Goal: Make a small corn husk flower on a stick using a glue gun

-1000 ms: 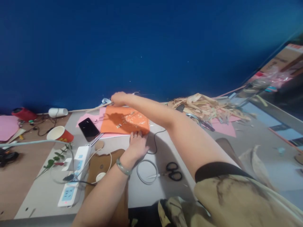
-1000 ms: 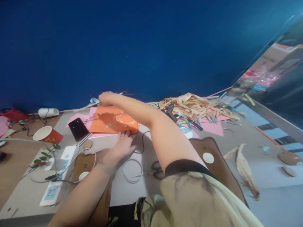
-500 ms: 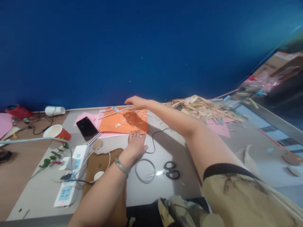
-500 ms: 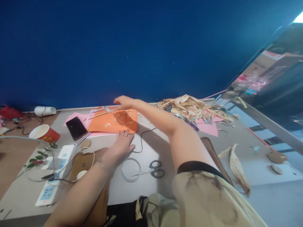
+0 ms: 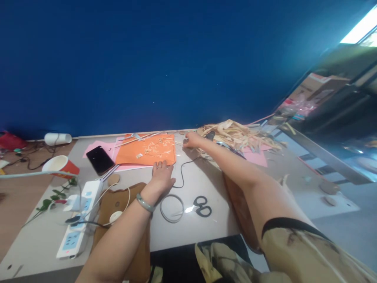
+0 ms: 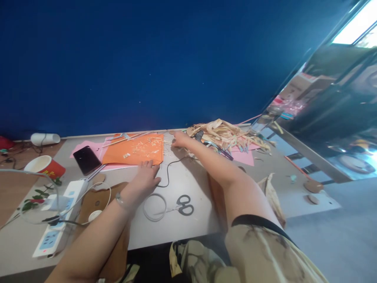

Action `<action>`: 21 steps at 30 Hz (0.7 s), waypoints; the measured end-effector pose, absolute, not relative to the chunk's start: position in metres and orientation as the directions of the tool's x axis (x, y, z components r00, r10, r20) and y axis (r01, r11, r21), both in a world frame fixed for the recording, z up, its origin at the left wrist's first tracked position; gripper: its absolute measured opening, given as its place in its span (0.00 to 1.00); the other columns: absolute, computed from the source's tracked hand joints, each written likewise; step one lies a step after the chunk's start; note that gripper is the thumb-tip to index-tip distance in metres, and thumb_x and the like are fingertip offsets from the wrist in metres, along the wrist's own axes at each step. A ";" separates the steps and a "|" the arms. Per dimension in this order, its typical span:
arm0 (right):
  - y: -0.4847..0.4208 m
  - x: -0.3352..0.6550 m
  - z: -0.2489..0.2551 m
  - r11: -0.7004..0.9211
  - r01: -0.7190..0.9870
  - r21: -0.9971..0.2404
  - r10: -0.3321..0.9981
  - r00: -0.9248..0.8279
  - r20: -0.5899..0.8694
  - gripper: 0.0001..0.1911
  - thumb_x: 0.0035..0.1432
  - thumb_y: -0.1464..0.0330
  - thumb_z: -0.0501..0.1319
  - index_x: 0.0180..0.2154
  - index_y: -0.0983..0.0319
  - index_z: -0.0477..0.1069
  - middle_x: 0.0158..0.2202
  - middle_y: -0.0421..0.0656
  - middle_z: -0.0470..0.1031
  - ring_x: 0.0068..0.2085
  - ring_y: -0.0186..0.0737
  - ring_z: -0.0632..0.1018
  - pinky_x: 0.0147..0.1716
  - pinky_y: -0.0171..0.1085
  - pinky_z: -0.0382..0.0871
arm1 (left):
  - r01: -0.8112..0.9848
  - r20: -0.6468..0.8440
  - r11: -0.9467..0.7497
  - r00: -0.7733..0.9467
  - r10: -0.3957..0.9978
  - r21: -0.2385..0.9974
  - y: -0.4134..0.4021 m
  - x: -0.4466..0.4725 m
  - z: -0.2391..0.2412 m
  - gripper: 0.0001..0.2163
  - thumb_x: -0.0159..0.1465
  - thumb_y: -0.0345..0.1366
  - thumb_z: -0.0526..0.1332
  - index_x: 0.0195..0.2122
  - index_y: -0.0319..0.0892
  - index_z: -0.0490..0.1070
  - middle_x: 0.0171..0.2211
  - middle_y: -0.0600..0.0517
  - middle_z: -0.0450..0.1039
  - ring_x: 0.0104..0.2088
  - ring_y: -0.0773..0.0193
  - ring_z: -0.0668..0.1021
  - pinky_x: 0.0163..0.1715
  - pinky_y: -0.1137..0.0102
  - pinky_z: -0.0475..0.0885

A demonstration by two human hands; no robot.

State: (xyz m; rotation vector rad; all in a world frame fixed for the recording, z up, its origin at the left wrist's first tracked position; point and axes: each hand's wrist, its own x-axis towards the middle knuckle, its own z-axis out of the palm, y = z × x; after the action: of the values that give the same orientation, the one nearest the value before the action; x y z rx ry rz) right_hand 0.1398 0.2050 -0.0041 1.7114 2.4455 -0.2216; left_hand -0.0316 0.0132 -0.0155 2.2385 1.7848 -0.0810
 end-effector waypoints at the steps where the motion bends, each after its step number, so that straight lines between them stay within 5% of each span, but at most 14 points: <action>1: 0.210 0.138 -0.004 0.327 0.944 -0.049 0.918 -0.329 -0.221 0.27 0.47 0.57 0.69 0.46 0.66 0.75 0.47 0.56 0.76 0.47 0.52 0.77 0.42 0.38 0.70 | 0.964 -0.212 -0.202 0.237 0.948 0.174 0.013 -0.032 -0.015 0.21 0.61 0.40 0.57 0.55 0.40 0.66 0.62 0.37 0.59 0.61 0.46 0.63 0.61 0.52 0.51; 6: 0.215 0.124 -0.012 0.334 0.933 -0.134 0.896 -0.358 -0.263 0.36 0.38 0.54 0.73 0.48 0.64 0.72 0.43 0.51 0.78 0.41 0.45 0.78 0.36 0.33 0.70 | 0.964 -0.213 -0.210 0.242 0.947 0.162 0.013 -0.031 -0.015 0.21 0.61 0.40 0.56 0.55 0.39 0.66 0.60 0.37 0.61 0.59 0.45 0.64 0.60 0.52 0.52; 13: 0.205 0.104 -0.024 0.343 0.925 -0.165 0.889 -0.376 -0.262 0.09 0.46 0.68 0.68 0.32 0.65 0.78 0.32 0.47 0.80 0.33 0.40 0.78 0.30 0.30 0.67 | 0.962 -0.210 -0.203 0.240 0.948 0.180 0.015 -0.032 -0.018 0.21 0.60 0.40 0.57 0.54 0.39 0.66 0.61 0.36 0.60 0.59 0.45 0.63 0.60 0.52 0.51; 21: 0.213 0.086 0.004 0.370 0.905 -0.210 0.859 -0.419 -0.294 0.11 0.45 0.67 0.69 0.32 0.68 0.78 0.26 0.46 0.79 0.29 0.37 0.78 0.28 0.29 0.67 | 0.962 -0.211 -0.195 0.234 0.949 0.189 0.016 -0.032 -0.021 0.20 0.60 0.41 0.58 0.53 0.41 0.68 0.60 0.38 0.61 0.59 0.44 0.64 0.60 0.51 0.51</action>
State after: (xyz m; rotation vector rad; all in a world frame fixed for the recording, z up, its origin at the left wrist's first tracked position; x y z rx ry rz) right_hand 0.0864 0.2129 0.0041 1.6106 2.4856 -0.5149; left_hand -0.0319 0.0161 -0.0213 2.2314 1.7858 -0.0682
